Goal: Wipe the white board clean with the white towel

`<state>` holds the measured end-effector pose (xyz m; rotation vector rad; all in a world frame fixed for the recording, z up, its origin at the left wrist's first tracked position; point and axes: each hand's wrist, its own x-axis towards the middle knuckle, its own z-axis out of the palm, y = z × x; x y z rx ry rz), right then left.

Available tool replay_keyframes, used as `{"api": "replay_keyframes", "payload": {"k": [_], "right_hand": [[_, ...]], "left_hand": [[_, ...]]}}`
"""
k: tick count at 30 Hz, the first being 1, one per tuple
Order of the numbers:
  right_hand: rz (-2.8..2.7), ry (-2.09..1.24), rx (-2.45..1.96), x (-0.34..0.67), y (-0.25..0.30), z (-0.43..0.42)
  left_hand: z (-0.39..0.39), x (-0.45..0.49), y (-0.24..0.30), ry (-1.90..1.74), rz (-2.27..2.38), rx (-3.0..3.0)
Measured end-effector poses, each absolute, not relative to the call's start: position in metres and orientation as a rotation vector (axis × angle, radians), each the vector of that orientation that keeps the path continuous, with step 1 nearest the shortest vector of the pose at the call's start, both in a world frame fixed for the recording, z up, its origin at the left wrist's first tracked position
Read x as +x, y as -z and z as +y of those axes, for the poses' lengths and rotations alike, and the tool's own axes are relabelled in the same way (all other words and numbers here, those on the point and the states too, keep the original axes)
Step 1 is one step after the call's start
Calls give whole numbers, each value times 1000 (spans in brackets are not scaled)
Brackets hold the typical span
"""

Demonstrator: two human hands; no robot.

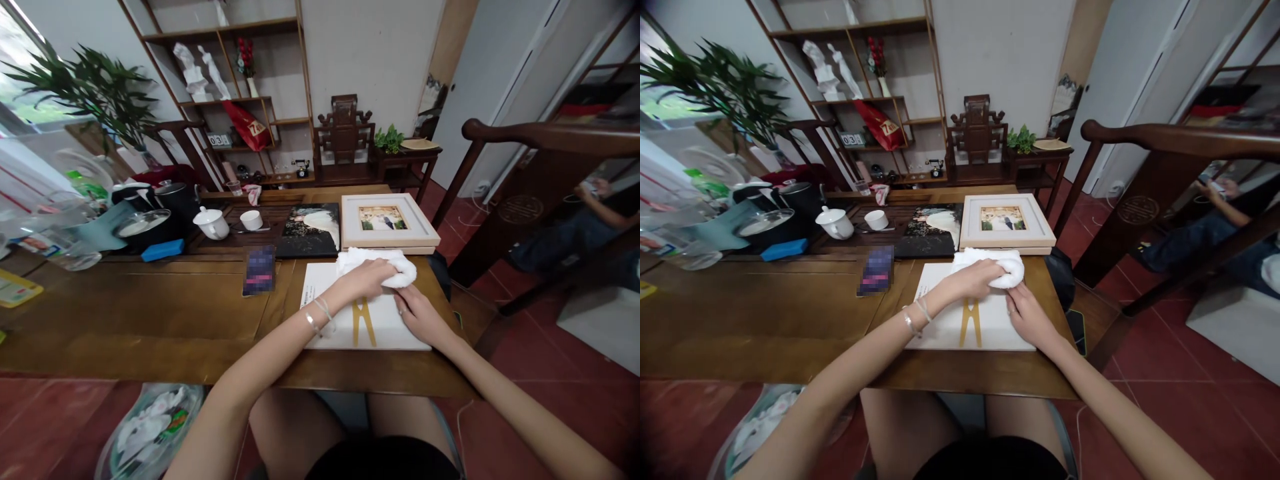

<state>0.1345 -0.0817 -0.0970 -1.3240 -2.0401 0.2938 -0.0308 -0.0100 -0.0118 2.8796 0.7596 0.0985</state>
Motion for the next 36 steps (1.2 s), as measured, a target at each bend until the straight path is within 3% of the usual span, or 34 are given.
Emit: {"api": "replay_keyframes", "payload": {"k": [5,16,26,36], "right_hand": [[-2036,-331,-1320,135,97,-81],[-1984,-343,-1295,139,112,-79],[-1963,-343,-1310,138,110,-80],[-1986,-325,-1316,139,110,-80]], "left_hand": [[-3,-32,26,-52,789,2850],[-10,-136,36,-82,1090,2737],[-121,-167,9,47,890,2635],[-17,-152,14,45,1008,2613]]}}
